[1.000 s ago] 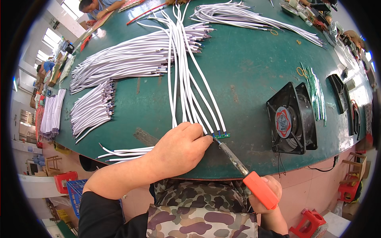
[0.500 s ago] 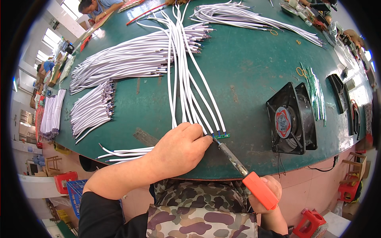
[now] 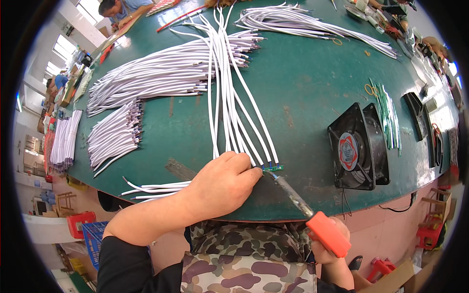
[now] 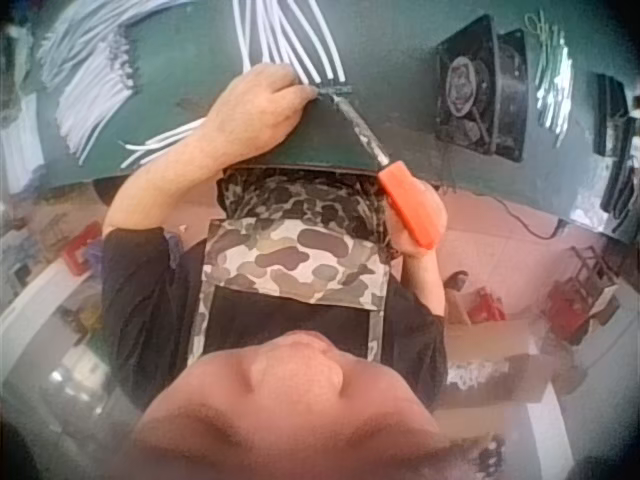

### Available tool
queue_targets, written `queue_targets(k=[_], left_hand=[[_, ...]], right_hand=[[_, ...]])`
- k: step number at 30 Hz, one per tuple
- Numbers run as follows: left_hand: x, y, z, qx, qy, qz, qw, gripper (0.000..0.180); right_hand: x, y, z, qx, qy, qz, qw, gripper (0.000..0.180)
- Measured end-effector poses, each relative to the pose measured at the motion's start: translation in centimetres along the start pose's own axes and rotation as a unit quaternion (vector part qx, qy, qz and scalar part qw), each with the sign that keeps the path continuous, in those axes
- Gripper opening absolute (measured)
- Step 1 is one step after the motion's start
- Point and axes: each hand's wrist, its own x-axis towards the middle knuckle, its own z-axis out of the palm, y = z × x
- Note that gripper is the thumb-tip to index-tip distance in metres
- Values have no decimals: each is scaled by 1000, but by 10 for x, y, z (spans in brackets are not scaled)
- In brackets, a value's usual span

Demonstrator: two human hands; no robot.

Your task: The person solders wires onto circuit board strips using a soldering iron and rearranges wire bundles on the table.

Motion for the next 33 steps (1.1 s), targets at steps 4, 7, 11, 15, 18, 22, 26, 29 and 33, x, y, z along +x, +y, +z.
queue_targets(k=[4,7,11,15,18,22,26,29,33], left_hand=[[0,0,0,6,-3,0,1000,26],[-1,1,0,5,-4,-4,1000,26],[1,2,-2,15,-9,5,1000,21],[1,3,-3,15,-8,6,1000,21],[1,0,-1,9,-3,4,1000,22],[-2,-1,-1,6,4,-3,1000,25],[-3,-3,0,24,-7,-10,1000,22],[1,-5,8,1,10,7,1000,20],[-11,-3,7,17,23,-2,1000,18]], right_hand=[[-5,0,1,14,55,43,997,14],[-1,5,-11,4,-28,-42,999,51],[-2,3,-9,22,-33,-38,998,51],[0,-4,-3,12,32,35,999,17],[-1,-4,-3,-8,29,29,999,17],[-3,-5,-5,-16,27,40,999,18],[-9,8,-11,20,2,-63,998,54],[-41,12,-19,72,-51,77,993,24],[-39,12,-19,165,-13,143,976,38]])
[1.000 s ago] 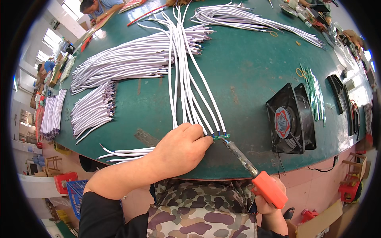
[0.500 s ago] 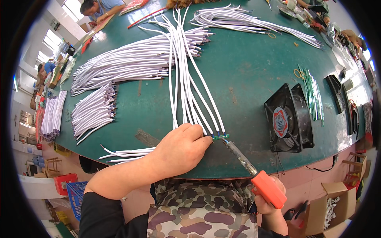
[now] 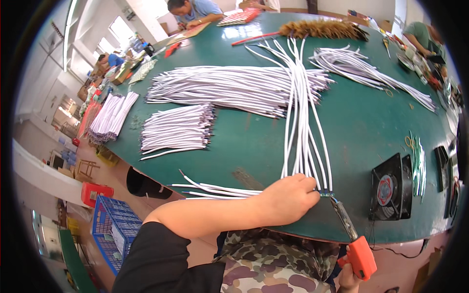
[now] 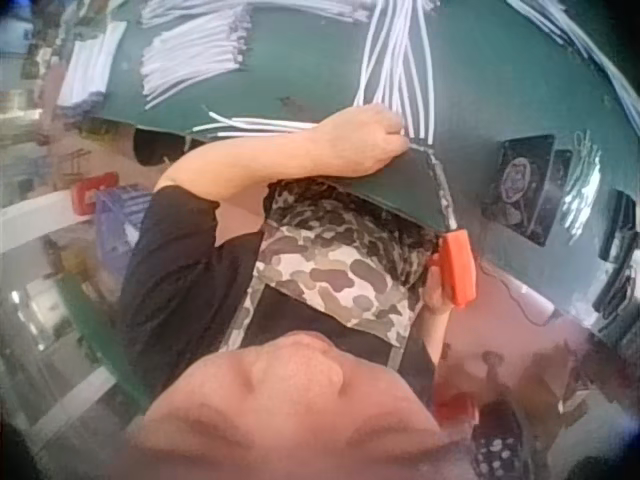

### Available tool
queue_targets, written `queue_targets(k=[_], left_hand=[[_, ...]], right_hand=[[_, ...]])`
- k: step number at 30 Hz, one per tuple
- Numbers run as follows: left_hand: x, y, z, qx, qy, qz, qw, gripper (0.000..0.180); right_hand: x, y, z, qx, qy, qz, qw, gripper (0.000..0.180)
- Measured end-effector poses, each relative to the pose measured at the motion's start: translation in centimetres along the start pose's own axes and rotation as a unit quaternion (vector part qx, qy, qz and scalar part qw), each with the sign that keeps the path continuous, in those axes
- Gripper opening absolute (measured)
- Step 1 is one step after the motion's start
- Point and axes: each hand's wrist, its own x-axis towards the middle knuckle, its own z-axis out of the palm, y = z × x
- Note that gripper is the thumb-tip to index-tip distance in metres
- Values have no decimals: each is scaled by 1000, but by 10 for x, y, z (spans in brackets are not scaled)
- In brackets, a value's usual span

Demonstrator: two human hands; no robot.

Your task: The person solders wires onto circuit board strips using a soldering iron and rearranges wire bundles on the table.

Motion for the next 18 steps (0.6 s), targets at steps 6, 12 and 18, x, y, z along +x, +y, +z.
queue_targets(k=[6,12,18], left_hand=[[2,3,-2,3,15,19,1000,16],[-46,-34,-71,77,56,-63,993,14],[-160,-104,-117,249,25,-267,931,17]], right_hand=[[-9,4,3,50,3,19,999,47],[-15,6,0,80,24,29,996,50],[-15,10,3,79,4,56,995,53]])
